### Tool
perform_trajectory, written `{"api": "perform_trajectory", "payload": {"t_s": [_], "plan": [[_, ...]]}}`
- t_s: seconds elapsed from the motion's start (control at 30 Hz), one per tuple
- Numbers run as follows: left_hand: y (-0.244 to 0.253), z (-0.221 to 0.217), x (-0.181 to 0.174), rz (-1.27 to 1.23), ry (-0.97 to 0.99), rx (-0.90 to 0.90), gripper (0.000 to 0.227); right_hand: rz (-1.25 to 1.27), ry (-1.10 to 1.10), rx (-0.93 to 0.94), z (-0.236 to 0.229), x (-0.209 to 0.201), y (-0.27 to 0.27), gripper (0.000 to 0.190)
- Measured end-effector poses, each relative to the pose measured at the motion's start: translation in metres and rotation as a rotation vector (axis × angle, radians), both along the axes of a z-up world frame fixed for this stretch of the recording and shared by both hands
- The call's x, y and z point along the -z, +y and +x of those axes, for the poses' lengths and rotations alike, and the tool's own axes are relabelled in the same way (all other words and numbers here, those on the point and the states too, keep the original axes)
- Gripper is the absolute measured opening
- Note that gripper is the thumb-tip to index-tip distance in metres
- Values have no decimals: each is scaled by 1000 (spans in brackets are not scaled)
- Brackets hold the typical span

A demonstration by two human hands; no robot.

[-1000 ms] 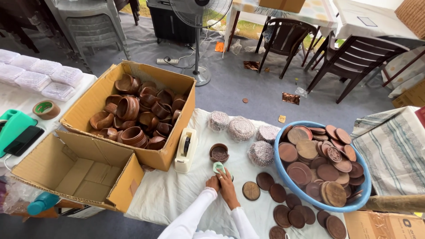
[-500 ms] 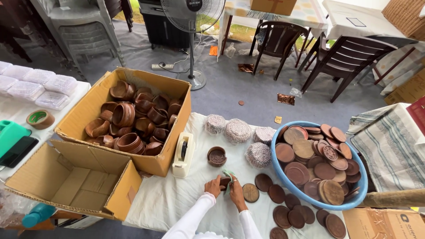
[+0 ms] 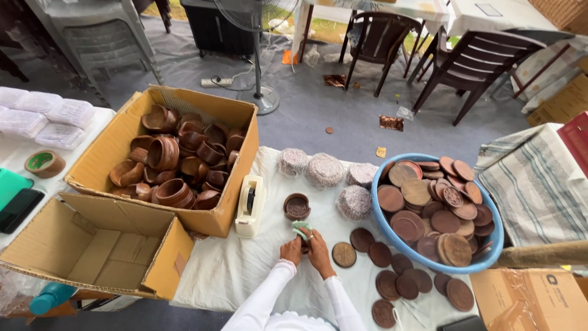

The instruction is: The person sits at a table and uses a green cloth to polish small, round wooden items. They pick up each item, rub it with the cloth, and place it back on the table. The person also handles a small bowl containing a dark substance, possibly a polishing agent.

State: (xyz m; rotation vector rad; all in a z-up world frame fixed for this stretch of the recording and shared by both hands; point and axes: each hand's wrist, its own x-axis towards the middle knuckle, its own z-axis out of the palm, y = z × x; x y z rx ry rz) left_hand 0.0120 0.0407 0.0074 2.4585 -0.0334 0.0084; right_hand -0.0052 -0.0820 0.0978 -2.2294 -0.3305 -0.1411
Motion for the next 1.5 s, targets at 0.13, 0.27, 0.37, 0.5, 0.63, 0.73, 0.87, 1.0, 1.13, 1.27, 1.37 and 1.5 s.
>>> {"api": "perform_trajectory", "payload": {"t_s": [0.13,0.27,0.37,0.5,0.63,0.73,0.87,1.0,1.13,1.27,1.37,1.5], "plan": [[-4,4,0,39,66,-7,27,104,-12,-10,11,28,-6,62],[-3,4,-1,15,35,-2,30,171,31,-29,16,32,-9,60],[-2,-4,-11,-8,41,4,35,292,92,3,8,17,-13,58],[-1,-13,-14,-35,5,5,41,492,285,120,25,152,-51,40],[2,-16,-22,-51,4,1,42,552,292,104,10,116,-46,36],[4,-11,-27,-46,-49,25,31,157,70,209,2,53,-33,37],[0,-3,-15,-115,-66,-28,14,-224,-248,120,-3,1,-2,53],[4,-7,10,-103,-41,-82,3,-238,-298,-28,-16,-17,15,64],[9,-12,-3,-86,-15,-50,5,-264,-263,-53,-17,-15,10,70],[6,-14,-18,-19,-39,-18,12,-184,-259,40,-14,-18,3,67],[6,-16,-28,-45,-38,-7,12,49,-122,112,-8,-1,-6,57],[5,-20,-34,9,-22,8,16,249,228,245,7,75,-33,38]]}}
